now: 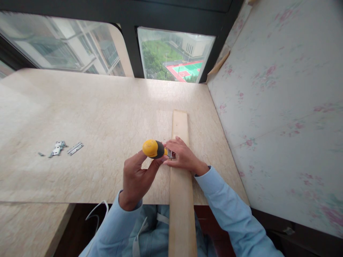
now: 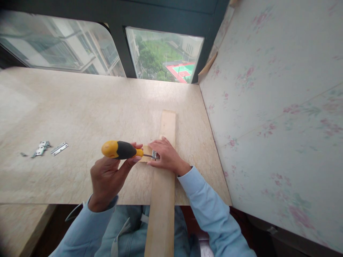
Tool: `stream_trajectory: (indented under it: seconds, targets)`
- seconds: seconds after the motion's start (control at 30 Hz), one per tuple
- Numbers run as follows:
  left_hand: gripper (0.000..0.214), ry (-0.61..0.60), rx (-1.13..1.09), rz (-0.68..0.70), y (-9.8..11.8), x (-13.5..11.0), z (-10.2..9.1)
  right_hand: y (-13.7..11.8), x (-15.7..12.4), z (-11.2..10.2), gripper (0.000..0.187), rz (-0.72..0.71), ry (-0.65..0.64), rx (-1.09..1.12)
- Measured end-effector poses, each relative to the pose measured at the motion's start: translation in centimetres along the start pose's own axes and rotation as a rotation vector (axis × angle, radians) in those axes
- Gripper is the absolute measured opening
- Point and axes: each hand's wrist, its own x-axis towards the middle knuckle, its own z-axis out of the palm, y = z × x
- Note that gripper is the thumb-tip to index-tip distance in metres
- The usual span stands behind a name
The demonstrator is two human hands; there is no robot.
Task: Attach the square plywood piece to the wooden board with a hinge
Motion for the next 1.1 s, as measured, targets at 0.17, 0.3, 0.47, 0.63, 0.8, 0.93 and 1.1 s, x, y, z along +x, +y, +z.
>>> stream_trajectory:
  seconds: [0.17,0.3,0.47,0.63,0.8,0.93,1.1]
  targets:
    - [0.017,-0.003,0.003,0.001,0.06,-0.04,-0.06,-0.12,0.06,-0.14,0.054,0.002,-0.005,-0.006]
    - [0.017,-0.002,-0.007,-0.009,0.1,-0.08,-0.07,-0.1,0.04,-0.15,0.054,-0.001,-0.002,-0.006]
    - [0.02,-0.009,-0.027,-0.001,0.13,-0.26,-0.09,-0.24,0.08,-0.23,0.053,0.0,-0.003,-0.011]
    - [0.026,0.007,-0.104,-0.037,-0.07,-0.43,0.03,-0.52,0.18,-0.47,0.055,0.014,-0.026,-0.01]
    - [0.022,0.013,-0.06,-0.019,-0.11,-0.4,0.13,-0.27,0.11,-0.23,0.055,-0.001,-0.01,-0.008]
    - [0.021,0.003,-0.023,0.013,-0.08,-0.29,0.19,-0.08,0.03,-0.04,0.055,-0.012,0.01,-0.005]
    - [0.019,0.006,0.009,0.044,-0.13,-0.07,0.26,-0.13,0.06,-0.08,0.053,-0.003,0.007,-0.008]
